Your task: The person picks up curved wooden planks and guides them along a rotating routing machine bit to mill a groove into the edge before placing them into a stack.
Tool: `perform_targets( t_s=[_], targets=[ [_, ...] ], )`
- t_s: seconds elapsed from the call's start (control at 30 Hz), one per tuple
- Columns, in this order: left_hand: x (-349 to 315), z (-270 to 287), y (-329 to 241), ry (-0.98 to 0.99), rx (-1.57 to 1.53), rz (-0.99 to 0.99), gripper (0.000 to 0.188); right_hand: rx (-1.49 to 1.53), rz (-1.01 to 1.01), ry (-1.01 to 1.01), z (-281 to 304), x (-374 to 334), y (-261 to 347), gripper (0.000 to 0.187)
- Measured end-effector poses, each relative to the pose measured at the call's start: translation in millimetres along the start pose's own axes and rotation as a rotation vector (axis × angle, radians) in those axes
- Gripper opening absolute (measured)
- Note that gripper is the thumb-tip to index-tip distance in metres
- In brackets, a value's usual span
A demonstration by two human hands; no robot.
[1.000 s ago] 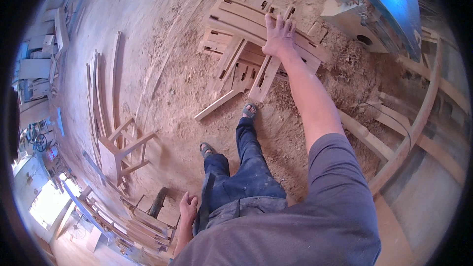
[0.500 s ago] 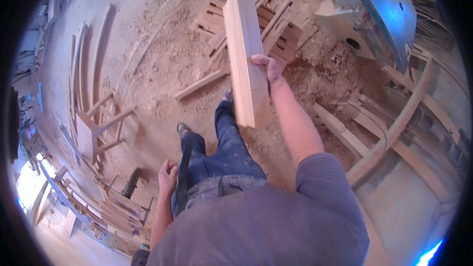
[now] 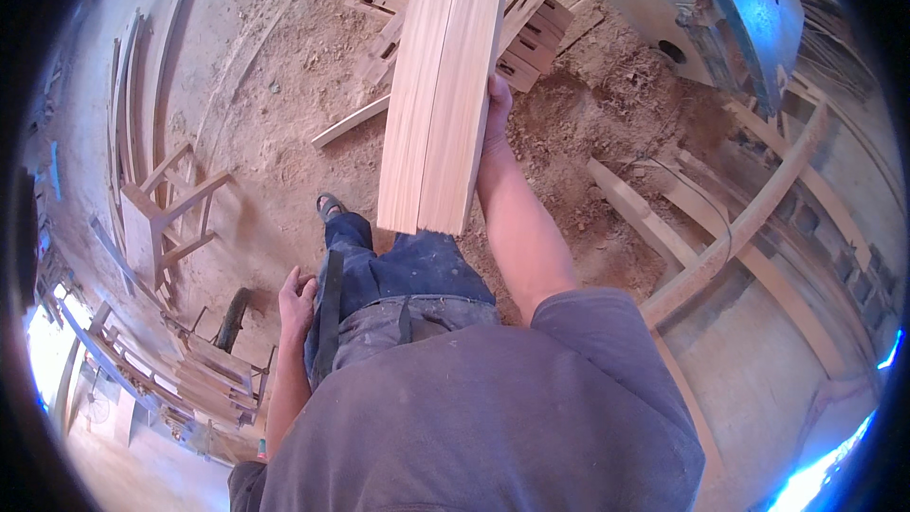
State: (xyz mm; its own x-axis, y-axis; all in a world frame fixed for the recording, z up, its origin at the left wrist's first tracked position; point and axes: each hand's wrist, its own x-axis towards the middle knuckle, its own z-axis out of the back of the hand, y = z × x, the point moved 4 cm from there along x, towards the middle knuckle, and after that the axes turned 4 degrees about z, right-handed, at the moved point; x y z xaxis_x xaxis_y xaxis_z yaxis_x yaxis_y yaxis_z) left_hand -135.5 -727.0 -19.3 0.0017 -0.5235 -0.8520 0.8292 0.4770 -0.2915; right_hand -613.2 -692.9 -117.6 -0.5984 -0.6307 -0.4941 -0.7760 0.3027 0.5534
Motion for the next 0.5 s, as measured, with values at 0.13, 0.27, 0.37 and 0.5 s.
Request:
perform_targets(
  t_s=[0.13, 0.27, 0.37, 0.5],
  targets=[
    [6.5, -2.8, 21.9, -0.002, -0.019, -0.026, 0.057, -0.056, -0.176, 0.028, -40.3, 10.9, 38.8, 0.061],
    [3.8, -6.4, 24.4, 0.002, -0.057, -0.023, 0.056, -0.398, -0.235, 0.005, -21.1, 66.5, 68.8, 0.062],
    [0.3, -7.6, 26.8, -0.010, -0.064, -0.004, 0.057, -0.528, -0.356, -0.038, -25.4, 92.3, 88.7, 0.055],
    [-0.8, -6.5, 29.4, -0.011, -0.054, 0.008, 0.058, -0.925, 0.056, 0.077, -40.0, 138.3, 109.0, 0.075]
  ],
)
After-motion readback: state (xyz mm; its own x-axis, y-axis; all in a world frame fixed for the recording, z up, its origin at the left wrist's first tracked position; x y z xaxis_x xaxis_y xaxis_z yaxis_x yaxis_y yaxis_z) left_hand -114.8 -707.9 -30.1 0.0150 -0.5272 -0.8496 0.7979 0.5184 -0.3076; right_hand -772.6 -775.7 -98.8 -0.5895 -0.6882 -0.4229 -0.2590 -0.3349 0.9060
